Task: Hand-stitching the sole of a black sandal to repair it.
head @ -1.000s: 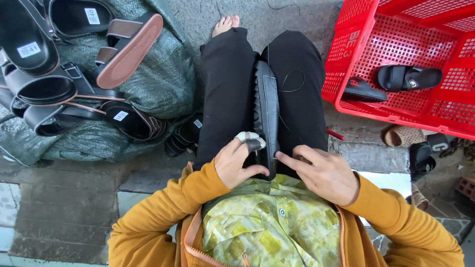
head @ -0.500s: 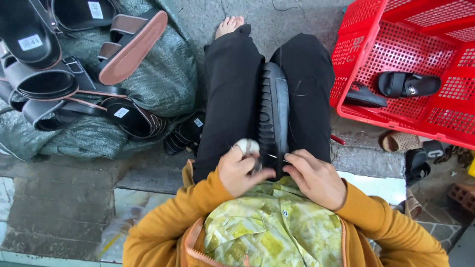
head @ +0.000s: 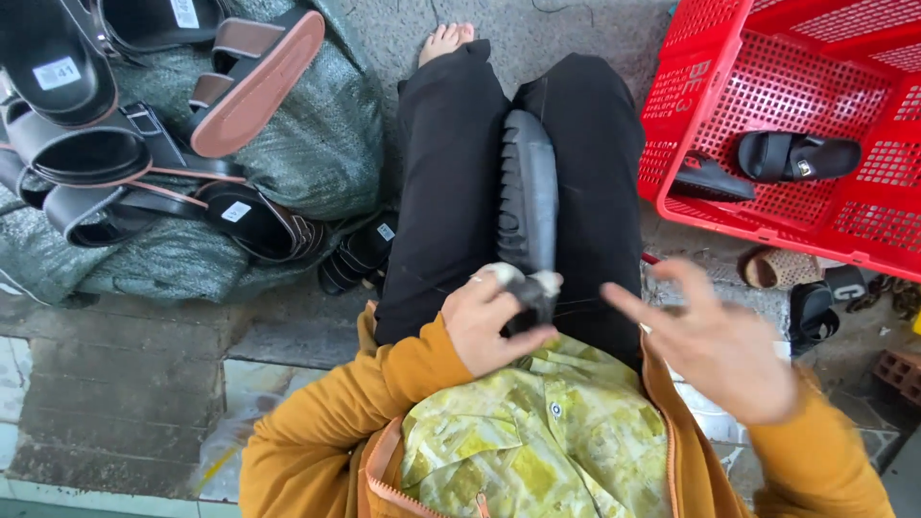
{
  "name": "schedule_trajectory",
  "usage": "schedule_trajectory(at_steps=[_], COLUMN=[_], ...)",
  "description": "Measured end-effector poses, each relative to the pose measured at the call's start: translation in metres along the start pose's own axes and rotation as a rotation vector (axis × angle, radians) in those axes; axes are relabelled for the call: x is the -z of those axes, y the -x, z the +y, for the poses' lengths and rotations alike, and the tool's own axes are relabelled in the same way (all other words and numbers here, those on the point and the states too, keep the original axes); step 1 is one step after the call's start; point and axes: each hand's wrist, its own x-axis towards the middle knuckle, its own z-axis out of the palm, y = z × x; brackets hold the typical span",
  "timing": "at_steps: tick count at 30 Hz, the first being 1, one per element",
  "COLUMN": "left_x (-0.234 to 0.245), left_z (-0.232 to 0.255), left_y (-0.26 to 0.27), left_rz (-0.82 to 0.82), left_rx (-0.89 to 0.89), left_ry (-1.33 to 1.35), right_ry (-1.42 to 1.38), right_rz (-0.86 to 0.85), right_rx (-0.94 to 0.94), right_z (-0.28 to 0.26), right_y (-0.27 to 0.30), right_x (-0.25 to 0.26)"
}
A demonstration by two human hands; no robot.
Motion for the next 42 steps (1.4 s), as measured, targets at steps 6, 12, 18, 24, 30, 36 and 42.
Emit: schedule_trajectory(at_steps=[6, 12, 18, 24, 30, 36, 42], left_x=[0.015, 0.016, 0.023, 0.034, 0.039, 0.042, 0.062], left_z=[0.001, -0.018, -0.012, -0.013, -0.016, -0.077, -0.023], left_y=[-0.008, 0.003, 0.006, 0.006, -0.059, -0.095, -0.063], left_rz=[-0.291, -0.247, -0.221, -0.532, -0.356, -0.066, -0.185], left_rx=[-0.4, -0.685, -0.591, 0.156, 0.48, 0.684, -0.094], left_ry=[-0.203, -0.122, -0.183, -0.063, 0.84, 1.089, -0.389], right_ry=[-0.344, -0.434, -0.038, -0.631, -1.116, -0.888, -0.392], right_rz=[0.106, 0.196, 0.621, 0.22, 0.097, 0.143, 0.16], right_rx=[0.224, 0.212, -0.476, 0.076, -0.062, 0.09, 0.202], right_z=[-0.002, 0.014, 0.08, 0.009, -0.003, 0.001, 0.003], right_y=[0.001, 0.012, 0.055, 0.0, -0.018, -0.034, -0.026], right_x=[-0.034, -0.053, -0.014, -0.038, -0.039, -0.045, -0.039])
